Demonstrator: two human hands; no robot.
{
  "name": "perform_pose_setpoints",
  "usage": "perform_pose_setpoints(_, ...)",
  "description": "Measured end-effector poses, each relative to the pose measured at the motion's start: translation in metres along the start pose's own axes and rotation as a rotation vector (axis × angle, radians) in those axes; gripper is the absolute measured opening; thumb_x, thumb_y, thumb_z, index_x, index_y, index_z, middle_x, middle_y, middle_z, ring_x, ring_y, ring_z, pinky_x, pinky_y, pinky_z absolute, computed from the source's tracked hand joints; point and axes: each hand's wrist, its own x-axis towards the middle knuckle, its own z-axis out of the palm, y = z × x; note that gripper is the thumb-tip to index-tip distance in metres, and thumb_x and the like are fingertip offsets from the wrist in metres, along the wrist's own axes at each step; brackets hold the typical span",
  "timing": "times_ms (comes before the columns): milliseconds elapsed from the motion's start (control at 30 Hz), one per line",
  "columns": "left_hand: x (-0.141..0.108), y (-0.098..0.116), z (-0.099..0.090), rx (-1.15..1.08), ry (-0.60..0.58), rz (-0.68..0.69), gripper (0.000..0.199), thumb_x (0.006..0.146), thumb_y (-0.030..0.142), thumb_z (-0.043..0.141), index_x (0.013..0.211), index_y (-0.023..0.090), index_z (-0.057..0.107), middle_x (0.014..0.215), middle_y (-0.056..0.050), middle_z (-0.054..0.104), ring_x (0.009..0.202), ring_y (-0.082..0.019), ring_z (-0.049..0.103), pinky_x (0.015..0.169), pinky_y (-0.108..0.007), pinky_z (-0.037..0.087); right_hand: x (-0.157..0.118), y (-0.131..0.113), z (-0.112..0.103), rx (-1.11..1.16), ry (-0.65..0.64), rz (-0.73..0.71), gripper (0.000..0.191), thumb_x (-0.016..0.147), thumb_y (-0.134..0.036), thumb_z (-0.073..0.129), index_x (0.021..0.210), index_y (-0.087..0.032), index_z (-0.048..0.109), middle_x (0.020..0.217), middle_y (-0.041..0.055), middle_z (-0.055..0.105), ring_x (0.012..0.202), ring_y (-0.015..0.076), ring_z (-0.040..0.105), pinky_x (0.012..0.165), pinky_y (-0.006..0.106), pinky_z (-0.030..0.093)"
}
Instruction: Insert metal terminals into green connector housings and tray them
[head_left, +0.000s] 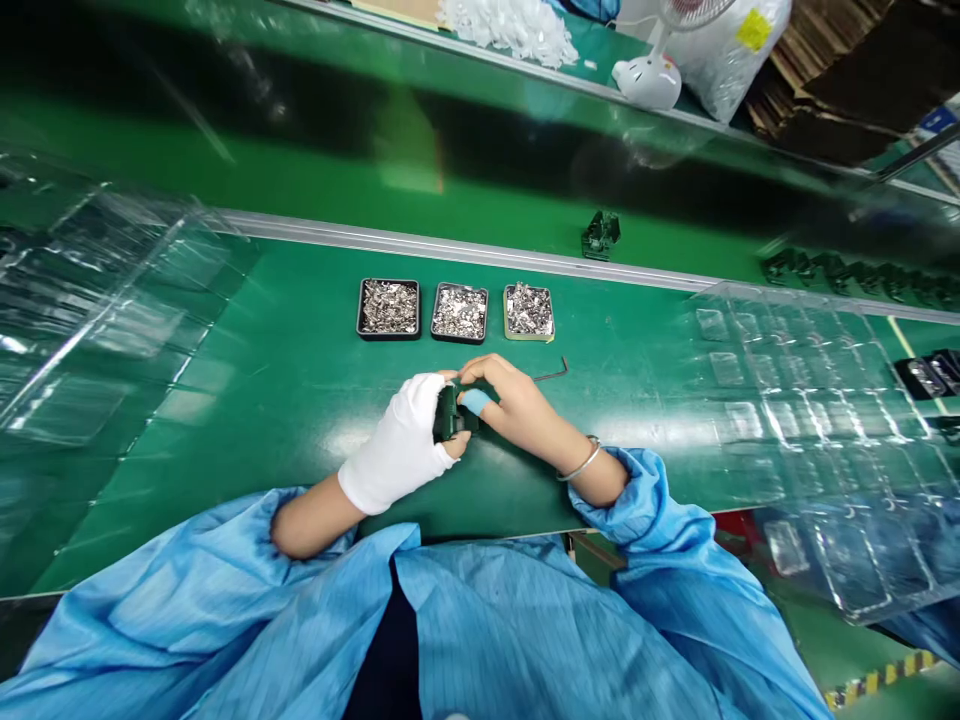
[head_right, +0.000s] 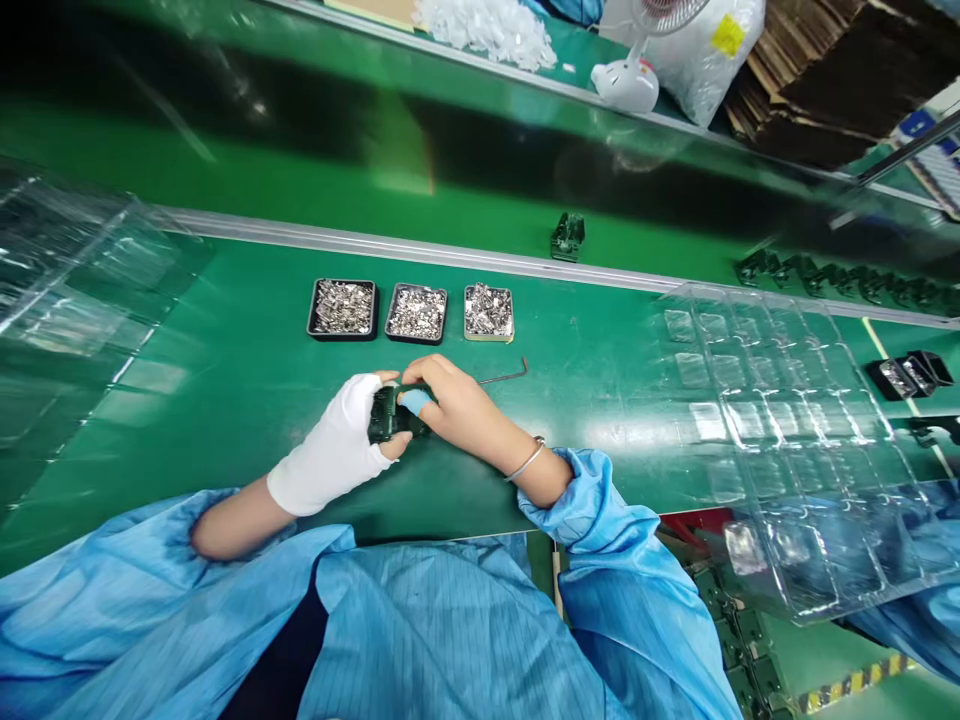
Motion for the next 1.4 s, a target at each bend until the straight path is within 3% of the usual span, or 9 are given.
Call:
perform_pose_setpoints(100, 0.001, -0.011, -0.002, -0.189, -0.048, -0.063, 0.050, 0.081, 0.041, 0.059, 0.122, 0.016, 0.043, 0.121, -0.014, 0.056, 0.113, -0.028, 0.058, 0.097, -0.043, 0.049, 0.030, 0.012, -0.021, -0.193, -0.005, 0.065, 0.015, 0.092, -0.015, 0.045, 0.098, -0.016, 0.059, 0.101, 0.0082, 0.065, 0.095, 0.0189, 0.060, 0.087, 0.032, 0.047)
perform_pose_setpoints(167, 0.001, -0.015, -0.004, -0.262, -0.080, -0.101, 0.053, 0.082, 0.042, 0.059, 0.125, 0.016, 0.041, 0.126, -0.014, 0.055, 0.119, -0.028, 0.055, 0.101, -0.043, 0.047, 0.054, 0.020, -0.028, -0.423, -0.078, 0.103, 0.021, 0.091, -0.011, 0.044, 0.100, -0.014, 0.063, 0.103, 0.0103, 0.067, 0.098, 0.0219, 0.059, 0.093, 0.037, 0.044)
perform_pose_setpoints(267, 0.002, -0.020, -0.007, -0.330, -0.065, -0.127, 0.058, 0.083, 0.048, 0.058, 0.129, 0.017, 0.041, 0.132, -0.015, 0.053, 0.126, -0.029, 0.051, 0.108, -0.047, 0.041, 0.085, 0.026, -0.024, -0.716, -0.223, 0.092, 0.027, 0.089, -0.008, 0.045, 0.102, -0.013, 0.067, 0.107, 0.0128, 0.068, 0.105, 0.0269, 0.058, 0.106, 0.047, 0.033)
perform_pose_setpoints(367, 0.004, -0.028, -0.011, -0.406, 0.026, -0.219, 0.057, 0.084, 0.051, 0.056, 0.129, 0.018, 0.042, 0.130, -0.015, 0.057, 0.125, -0.028, 0.053, 0.110, -0.051, 0.038, 0.100, 0.024, -0.014, -0.838, -0.308, 0.105, 0.029, 0.089, -0.006, 0.043, 0.103, -0.013, 0.068, 0.107, 0.0138, 0.069, 0.105, 0.0284, 0.059, 0.109, 0.053, 0.028)
perform_pose_setpoints(533, 0.012, -0.037, -0.017, -0.546, 0.094, -0.341, 0.050, 0.084, 0.048, 0.056, 0.123, 0.018, 0.047, 0.124, -0.014, 0.062, 0.116, -0.026, 0.060, 0.106, -0.050, 0.044, 0.094, 0.021, -0.013, -0.825, -0.241, 0.145, 0.029, 0.091, -0.009, 0.041, 0.108, -0.011, 0.064, 0.105, 0.0139, 0.069, 0.103, 0.0269, 0.059, 0.110, 0.050, 0.029)
perform_pose_setpoints(833, 0.017, -0.030, -0.021, -0.482, 0.069, -0.325, 0.040, 0.084, 0.043, 0.055, 0.114, 0.017, 0.055, 0.116, -0.012, 0.067, 0.109, -0.026, 0.064, 0.103, -0.049, 0.047, 0.094, 0.031, -0.009, -0.771, -0.287, 0.162, 0.027, 0.088, -0.006, 0.043, 0.101, -0.014, 0.066, 0.109, 0.0112, 0.068, 0.105, 0.0269, 0.058, 0.111, 0.051, 0.027)
perform_pose_setpoints(1033, 0.016, -0.031, -0.023, -0.486, 0.090, -0.361, 0.040, 0.084, 0.044, 0.055, 0.113, 0.017, 0.055, 0.113, -0.011, 0.069, 0.108, -0.026, 0.065, 0.101, -0.047, 0.048, 0.094, 0.029, -0.010, -0.779, -0.222, 0.192, 0.030, 0.091, -0.008, 0.038, 0.106, -0.012, 0.064, 0.103, 0.0132, 0.068, 0.102, 0.0260, 0.059, 0.107, 0.046, 0.031)
perform_pose_setpoints(1200, 0.016, -0.029, -0.024, -0.465, 0.090, -0.342, 0.038, 0.084, 0.043, 0.055, 0.112, 0.017, 0.056, 0.112, -0.010, 0.069, 0.105, -0.024, 0.065, 0.100, -0.044, 0.049, 0.092, 0.033, -0.006, -0.703, -0.240, 0.169, 0.027, 0.087, -0.007, 0.046, 0.103, -0.016, 0.065, 0.111, 0.0099, 0.066, 0.108, 0.0261, 0.057, 0.111, 0.049, 0.027)
perform_pose_setpoints(1400, 0.016, -0.030, -0.025, -0.450, 0.097, -0.343, 0.037, 0.084, 0.043, 0.055, 0.110, 0.018, 0.057, 0.111, -0.008, 0.069, 0.104, -0.024, 0.065, 0.099, -0.042, 0.049, 0.091, 0.031, -0.004, -0.747, -0.168, 0.181, 0.025, 0.091, -0.012, 0.043, 0.104, -0.015, 0.063, 0.105, 0.0103, 0.067, 0.104, 0.0254, 0.058, 0.112, 0.049, 0.025)
